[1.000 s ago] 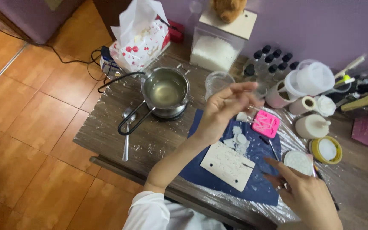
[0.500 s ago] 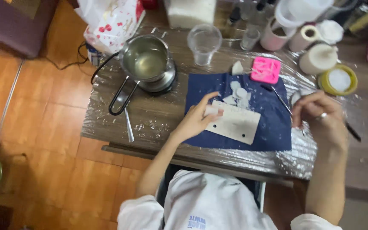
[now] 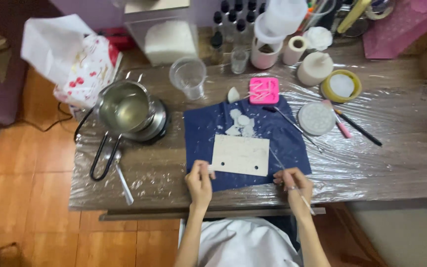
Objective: Detailing and cleaning a small molded wax piece using a metal tool
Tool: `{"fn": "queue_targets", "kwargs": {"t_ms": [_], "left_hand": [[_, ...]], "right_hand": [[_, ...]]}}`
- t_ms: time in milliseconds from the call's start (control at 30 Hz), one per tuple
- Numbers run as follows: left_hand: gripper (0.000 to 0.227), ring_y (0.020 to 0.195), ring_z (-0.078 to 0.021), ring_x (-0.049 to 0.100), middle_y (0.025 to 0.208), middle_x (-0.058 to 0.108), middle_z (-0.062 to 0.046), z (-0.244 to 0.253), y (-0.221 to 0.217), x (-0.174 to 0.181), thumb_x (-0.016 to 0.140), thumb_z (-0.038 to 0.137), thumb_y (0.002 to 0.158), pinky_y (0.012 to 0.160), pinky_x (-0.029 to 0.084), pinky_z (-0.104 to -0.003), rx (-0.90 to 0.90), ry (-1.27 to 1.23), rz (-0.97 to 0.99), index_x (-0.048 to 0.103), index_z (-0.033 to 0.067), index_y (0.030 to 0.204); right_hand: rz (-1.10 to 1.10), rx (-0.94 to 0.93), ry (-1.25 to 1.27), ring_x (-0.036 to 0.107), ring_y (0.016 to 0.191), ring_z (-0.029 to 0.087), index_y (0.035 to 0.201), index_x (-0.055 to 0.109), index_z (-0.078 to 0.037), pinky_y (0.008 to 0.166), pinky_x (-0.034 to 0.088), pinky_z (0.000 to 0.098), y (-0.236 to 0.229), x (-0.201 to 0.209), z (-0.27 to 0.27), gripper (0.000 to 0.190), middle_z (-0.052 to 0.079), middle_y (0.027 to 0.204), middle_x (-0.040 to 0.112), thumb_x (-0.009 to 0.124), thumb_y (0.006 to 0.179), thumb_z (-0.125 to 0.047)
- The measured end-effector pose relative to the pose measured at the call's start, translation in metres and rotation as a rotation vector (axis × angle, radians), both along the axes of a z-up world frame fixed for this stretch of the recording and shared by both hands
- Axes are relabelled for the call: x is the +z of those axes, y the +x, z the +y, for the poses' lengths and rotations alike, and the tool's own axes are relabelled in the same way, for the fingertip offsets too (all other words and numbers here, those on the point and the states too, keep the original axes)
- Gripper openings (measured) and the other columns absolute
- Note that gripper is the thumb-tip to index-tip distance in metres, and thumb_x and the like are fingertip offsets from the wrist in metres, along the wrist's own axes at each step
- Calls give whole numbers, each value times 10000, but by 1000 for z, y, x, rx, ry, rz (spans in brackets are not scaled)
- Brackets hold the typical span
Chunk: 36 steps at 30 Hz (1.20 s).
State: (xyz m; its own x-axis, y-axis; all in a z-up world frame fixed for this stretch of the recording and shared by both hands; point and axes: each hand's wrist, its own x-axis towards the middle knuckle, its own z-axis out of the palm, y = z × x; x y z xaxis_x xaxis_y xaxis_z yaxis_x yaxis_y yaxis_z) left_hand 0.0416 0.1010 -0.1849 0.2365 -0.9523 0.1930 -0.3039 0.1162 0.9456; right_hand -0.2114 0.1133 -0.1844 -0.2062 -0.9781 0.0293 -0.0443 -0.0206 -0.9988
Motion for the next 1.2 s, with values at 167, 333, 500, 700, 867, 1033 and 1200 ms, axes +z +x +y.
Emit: {"fn": "queue_targets", "kwargs": {"t_ms": [167,333,500,700,867,1033,1200], "left_hand": [[140,512,-139,642,540,663,-18,0,-8,13,586,191,896,549,500,-222,117,-22,-83,528,122,788],[88,501,-143,622,564,668,-36,-4,-10,29,683,136,839,523,488,-229,56,-54,-127,643,118,762],[176,561,-169,636,601,665,-45,1,-4,7,568,149,925,563,513,-271,42,-38,-82,634,103,768],[362,538,-162,557,538,570,23,-3,-6,10,444,227,980,570,472,-266,24,6,-205,557,149,646],[162,1131,-265,479,1105,596,-31,-23,-16,44,616,204,864,818,381,-427,-79,-38,-529,584,110,735],[291,1259,-296,394,1319,491,-82,-46,-16,54,644,271,859,921,369,-470,-119,-4,-727,597,95,1087],[224,929,-240,518,922,636,-40,-115,-22,57,680,57,795,822,369,-386,-163,-326,-866,670,109,1013]], "right_hand": [[86,11,39,693,685,208,870,688,-50,598,496,250,9,13,-3,157,133,806,721,575,900,-156],[35,-41,62,666,672,194,969,648,-38,553,439,222,10,20,-1,151,137,802,716,542,911,-129],[55,-45,60,672,665,190,991,641,-27,555,450,230,10,20,-1,173,140,795,719,561,907,-156],[59,-10,16,691,710,202,1046,642,-30,500,423,205,12,21,0,287,156,871,720,445,963,-223],[175,2,38,707,792,194,1021,602,-17,517,416,195,17,25,1,286,141,945,702,459,949,-255],[195,-15,40,699,803,195,1010,608,-27,533,406,201,20,26,-2,228,138,954,694,479,948,-204],[199,-8,51,692,809,183,1020,600,-36,534,405,191,18,24,0,226,138,957,690,465,959,-207]]}}
